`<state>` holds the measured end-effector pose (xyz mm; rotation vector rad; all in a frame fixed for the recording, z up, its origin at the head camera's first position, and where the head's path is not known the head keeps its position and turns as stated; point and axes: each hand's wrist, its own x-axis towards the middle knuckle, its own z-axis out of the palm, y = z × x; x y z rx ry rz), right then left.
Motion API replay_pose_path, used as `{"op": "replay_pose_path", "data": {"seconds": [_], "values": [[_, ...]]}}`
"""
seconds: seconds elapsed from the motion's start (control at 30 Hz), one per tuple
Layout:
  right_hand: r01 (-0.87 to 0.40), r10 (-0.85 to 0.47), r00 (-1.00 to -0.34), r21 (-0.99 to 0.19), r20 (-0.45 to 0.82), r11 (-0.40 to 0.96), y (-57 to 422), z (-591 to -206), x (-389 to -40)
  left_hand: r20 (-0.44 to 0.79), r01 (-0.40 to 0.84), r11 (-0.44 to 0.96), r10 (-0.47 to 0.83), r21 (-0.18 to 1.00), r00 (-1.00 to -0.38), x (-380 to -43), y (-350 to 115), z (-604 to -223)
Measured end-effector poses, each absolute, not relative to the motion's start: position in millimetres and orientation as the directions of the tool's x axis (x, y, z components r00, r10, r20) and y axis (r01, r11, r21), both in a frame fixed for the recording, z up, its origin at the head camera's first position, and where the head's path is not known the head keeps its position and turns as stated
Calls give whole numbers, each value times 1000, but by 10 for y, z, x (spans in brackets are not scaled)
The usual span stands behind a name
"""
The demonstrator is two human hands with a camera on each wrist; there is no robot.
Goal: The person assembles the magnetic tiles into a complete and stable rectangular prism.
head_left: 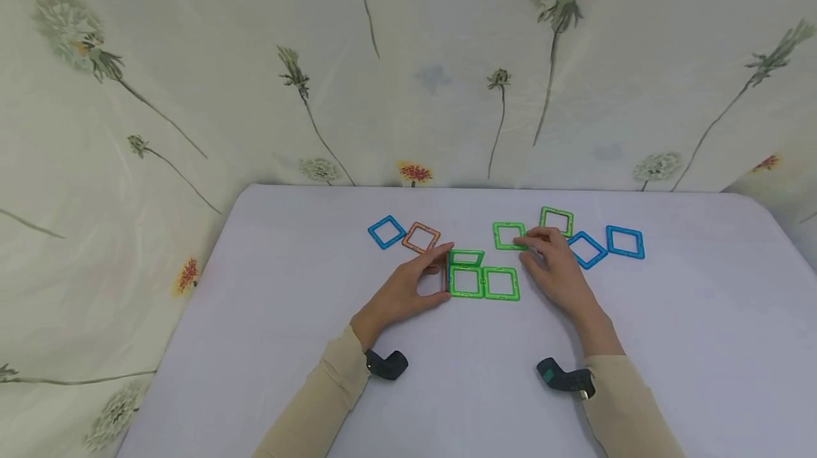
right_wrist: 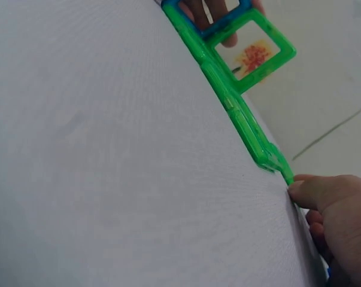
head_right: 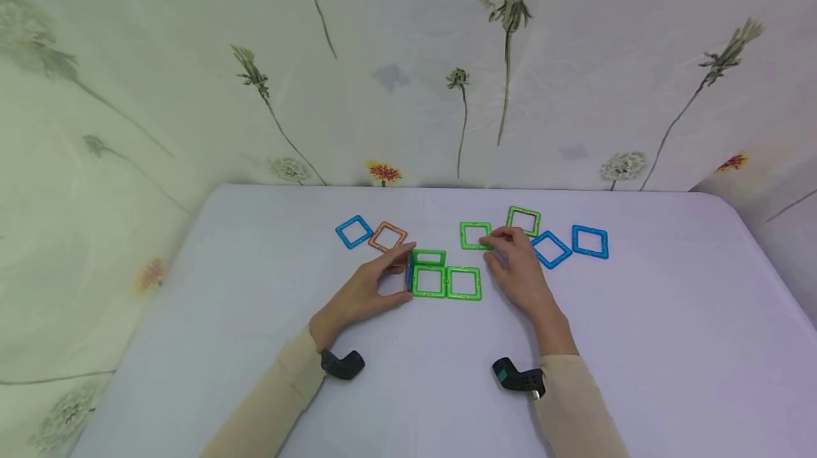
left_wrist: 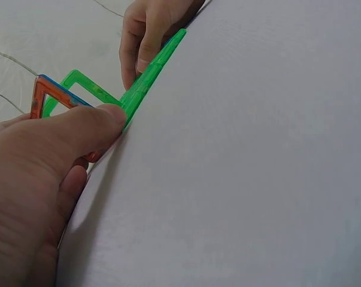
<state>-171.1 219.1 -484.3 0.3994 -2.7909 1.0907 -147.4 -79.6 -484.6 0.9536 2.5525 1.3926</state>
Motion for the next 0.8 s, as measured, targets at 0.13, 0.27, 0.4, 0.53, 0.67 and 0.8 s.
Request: {"op": "replay_pose_path", "data": {"seconds": [0.13,0.27,0.4,0.53,0.67,0.8], "values": [[-291,-201,-956,-642,212,709,2186,-4837,-1708,209,476,393,555,787,-805,-1471,-797,-4845],[-299,-203,-954,-639,222,709,2187,-4843,-1709,213,480,388,559,787,-802,-1472,-796,-4847],[-287,-192,-957,-643,215,710,2180,-4825,-1703,229,494,379,563,783,-794,-1478,-796,-4848],[-280,-184,-959,-645,213,711,2172,-4808,-1697,233,497,375,564,782,-792,-1477,-797,-4842],[-283,-182,-958,-641,220,714,2168,-4810,-1691,228,493,374,566,785,-793,-1471,-798,-4831],[-287,-182,-957,-637,226,716,2168,-4815,-1694,222,490,382,564,784,-795,-1470,-798,-4825]]}}
